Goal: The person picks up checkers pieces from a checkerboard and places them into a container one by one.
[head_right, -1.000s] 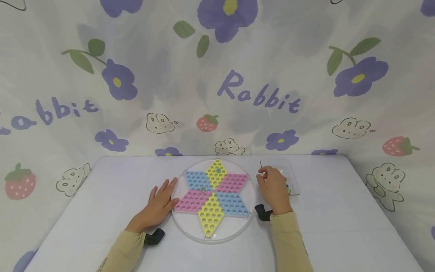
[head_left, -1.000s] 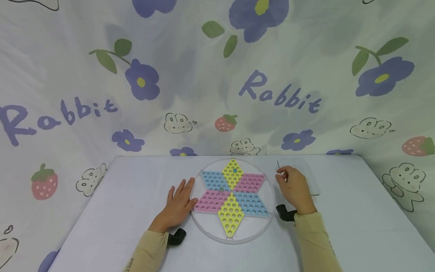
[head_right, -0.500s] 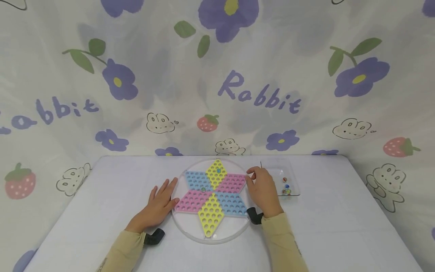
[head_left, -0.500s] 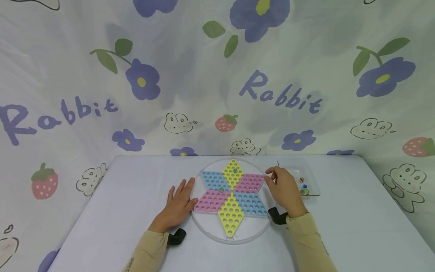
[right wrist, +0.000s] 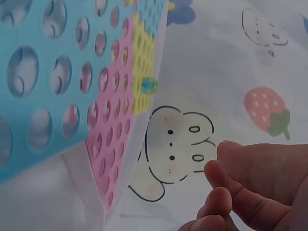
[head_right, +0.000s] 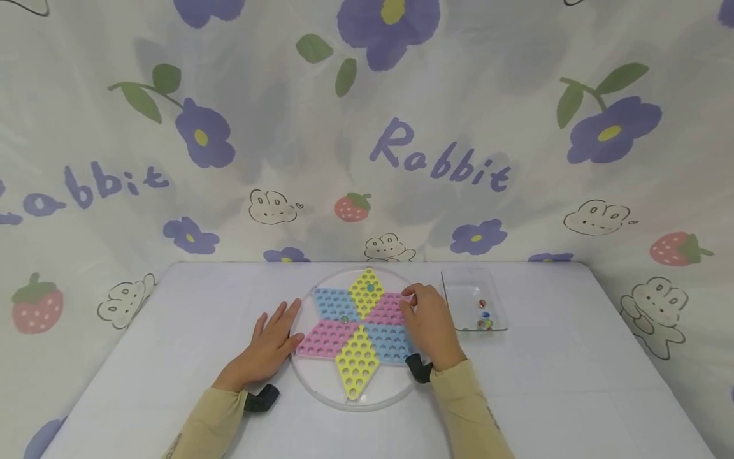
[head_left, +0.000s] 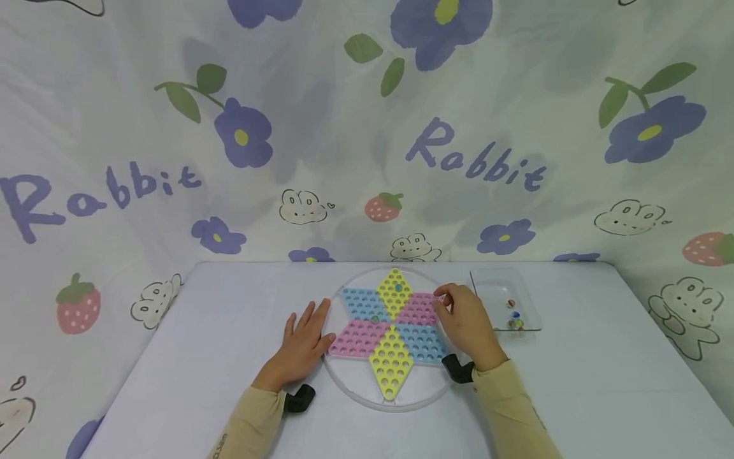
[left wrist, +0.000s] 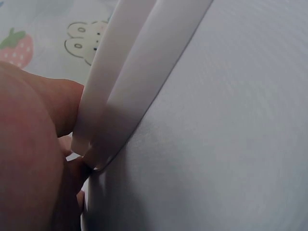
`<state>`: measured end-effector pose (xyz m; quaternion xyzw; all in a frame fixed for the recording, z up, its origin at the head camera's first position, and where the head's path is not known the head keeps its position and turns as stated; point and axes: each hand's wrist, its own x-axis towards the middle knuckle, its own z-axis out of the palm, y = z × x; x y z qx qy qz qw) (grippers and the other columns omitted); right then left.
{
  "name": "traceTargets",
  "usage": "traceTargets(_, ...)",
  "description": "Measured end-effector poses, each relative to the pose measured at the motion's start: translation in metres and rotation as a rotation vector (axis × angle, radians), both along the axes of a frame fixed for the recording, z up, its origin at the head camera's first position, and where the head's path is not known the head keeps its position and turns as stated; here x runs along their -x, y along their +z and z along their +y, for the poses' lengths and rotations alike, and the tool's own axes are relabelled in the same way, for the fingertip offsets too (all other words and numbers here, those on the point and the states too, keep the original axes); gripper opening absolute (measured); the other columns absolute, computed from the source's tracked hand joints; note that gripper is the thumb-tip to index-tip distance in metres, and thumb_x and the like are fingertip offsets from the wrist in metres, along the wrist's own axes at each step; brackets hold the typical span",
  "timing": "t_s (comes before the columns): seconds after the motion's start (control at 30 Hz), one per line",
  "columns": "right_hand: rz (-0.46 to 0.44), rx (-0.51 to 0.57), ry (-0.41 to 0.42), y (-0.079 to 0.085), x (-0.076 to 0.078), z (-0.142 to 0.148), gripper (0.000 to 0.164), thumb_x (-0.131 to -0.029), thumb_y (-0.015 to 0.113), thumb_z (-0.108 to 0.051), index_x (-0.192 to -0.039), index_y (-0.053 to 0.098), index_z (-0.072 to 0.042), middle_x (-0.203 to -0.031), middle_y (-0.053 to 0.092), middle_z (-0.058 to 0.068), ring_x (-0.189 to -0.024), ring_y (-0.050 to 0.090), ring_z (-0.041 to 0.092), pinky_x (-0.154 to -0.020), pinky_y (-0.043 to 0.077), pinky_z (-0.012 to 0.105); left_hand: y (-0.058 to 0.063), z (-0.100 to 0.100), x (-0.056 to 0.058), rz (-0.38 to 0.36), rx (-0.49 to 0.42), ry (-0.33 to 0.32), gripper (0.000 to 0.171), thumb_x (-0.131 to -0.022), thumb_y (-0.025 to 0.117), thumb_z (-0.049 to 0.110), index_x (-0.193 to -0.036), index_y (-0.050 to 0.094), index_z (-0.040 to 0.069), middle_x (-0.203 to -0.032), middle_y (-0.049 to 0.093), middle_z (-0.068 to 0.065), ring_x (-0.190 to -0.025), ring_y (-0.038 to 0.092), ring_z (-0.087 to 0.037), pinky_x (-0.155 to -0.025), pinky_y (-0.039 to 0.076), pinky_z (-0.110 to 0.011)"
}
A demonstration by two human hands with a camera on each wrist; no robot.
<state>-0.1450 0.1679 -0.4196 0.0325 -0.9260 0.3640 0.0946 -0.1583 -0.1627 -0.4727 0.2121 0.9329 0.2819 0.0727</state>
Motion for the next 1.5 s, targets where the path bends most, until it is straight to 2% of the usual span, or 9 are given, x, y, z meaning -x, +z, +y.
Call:
traceTargets(0.37,0.047,0.011,0.048,-0.001,0.001,-0.021,0.014,-0.094,0.066,-0.008,-0.105,0.069,0.000,-0.083,0.054,0.005,-0.071,0.046,0.017,-0.066,0.042,0.033,-0.002,-0.001,-0.002,0.028,-0.053,-0.007,0.068,-0.106,0.048,0.027,-0.158,0.019,-0.005,-0.163,0.021,-0.023,-0.151,0.010,-0.045,-0.114,-0.006,-0.063)
traceTargets(0.73,0.042,0.011,0.076,-0.002,0.006,-0.043,0.015,-0.095,0.067,-0.010,-0.105,0.069,0.001,-0.081,0.053,0.004,-0.070,0.046,0.016,-0.065,0.042,0.032,0.000,0.000,0.001,-0.001,0.001,0.002,0.068,-0.107,0.049,0.023,-0.159,0.014,-0.003,-0.166,0.017,-0.019,-0.153,0.006,-0.041,-0.116,-0.007,-0.062)
traceTargets(0.97,0.005,0.029,0.102,-0.002,0.007,-0.055,0.015,-0.095,0.068,-0.012,-0.106,0.069,-0.001,-0.083,0.053,0.002,-0.070,0.046,0.015,-0.064,0.042,0.031,0.000,0.000,0.000,-0.008,-0.011,0.006,0.068,-0.106,0.049,0.023,-0.159,0.015,-0.002,-0.165,0.018,-0.018,-0.153,0.007,-0.041,-0.116,-0.007,-0.062)
traceTargets(1.17,0.009,0.043,0.142,-0.003,0.007,-0.064,0.013,-0.095,0.068,-0.011,-0.104,0.069,-0.002,-0.083,0.052,0.003,-0.070,0.045,0.015,-0.063,0.041,0.031,0.000,0.000,-0.001,-0.001,-0.009,0.008,0.068,-0.106,0.050,0.023,-0.159,0.016,-0.003,-0.165,0.019,-0.019,-0.152,0.008,-0.042,-0.115,-0.006,-0.063)
traceTargets(1.5,-0.090,0.036,0.162,-0.005,0.011,-0.079,0.018,-0.095,0.070,-0.013,-0.109,0.069,-0.002,-0.088,0.054,0.003,-0.076,0.048,0.017,-0.067,0.043,0.033,0.000,0.001,-0.001,0.015,-0.015,0.007,0.068,-0.106,0.050,0.022,-0.159,0.017,-0.004,-0.164,0.021,-0.020,-0.152,0.010,-0.042,-0.115,-0.005,-0.064)
